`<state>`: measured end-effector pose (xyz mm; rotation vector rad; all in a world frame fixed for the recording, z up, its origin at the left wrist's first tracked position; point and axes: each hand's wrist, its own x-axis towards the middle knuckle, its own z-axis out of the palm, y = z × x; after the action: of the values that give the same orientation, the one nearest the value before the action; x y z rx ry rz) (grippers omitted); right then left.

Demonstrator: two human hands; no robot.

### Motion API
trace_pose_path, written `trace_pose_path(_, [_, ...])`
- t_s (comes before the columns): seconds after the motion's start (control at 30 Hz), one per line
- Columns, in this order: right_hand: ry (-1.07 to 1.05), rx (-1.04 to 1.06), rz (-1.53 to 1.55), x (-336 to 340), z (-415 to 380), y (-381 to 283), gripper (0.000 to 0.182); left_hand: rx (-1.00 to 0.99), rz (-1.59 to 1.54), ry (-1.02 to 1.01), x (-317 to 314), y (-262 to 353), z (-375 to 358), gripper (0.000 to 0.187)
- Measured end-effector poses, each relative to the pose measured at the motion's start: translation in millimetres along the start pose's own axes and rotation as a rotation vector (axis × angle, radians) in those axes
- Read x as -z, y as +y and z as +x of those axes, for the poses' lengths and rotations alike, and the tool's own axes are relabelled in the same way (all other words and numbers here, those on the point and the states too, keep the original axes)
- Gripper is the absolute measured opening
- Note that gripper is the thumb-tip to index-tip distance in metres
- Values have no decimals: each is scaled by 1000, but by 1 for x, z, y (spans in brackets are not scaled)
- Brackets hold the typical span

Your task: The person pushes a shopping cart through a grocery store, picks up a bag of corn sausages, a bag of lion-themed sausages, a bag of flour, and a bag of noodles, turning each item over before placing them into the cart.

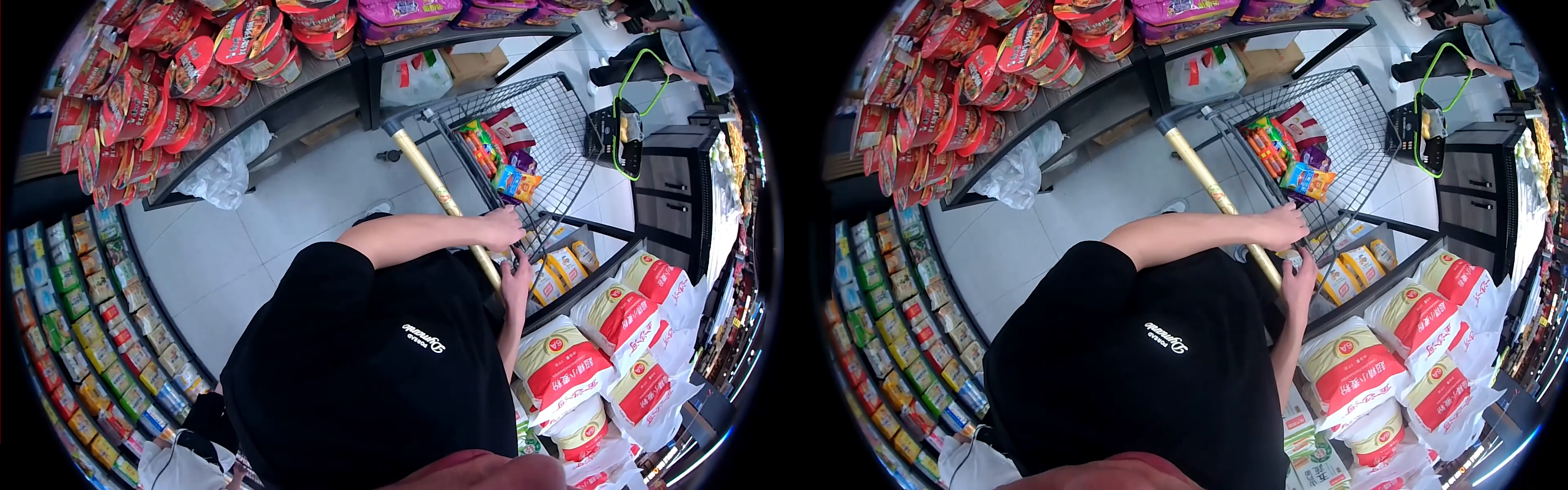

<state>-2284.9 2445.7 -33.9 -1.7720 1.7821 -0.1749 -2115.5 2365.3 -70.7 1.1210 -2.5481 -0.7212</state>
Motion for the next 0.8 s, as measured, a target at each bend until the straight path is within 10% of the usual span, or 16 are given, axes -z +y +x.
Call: trace_pose_path(0.8, [90, 41, -73, -10, -24, -40, 47, 20, -146, -71, 17, 1, -23, 15])
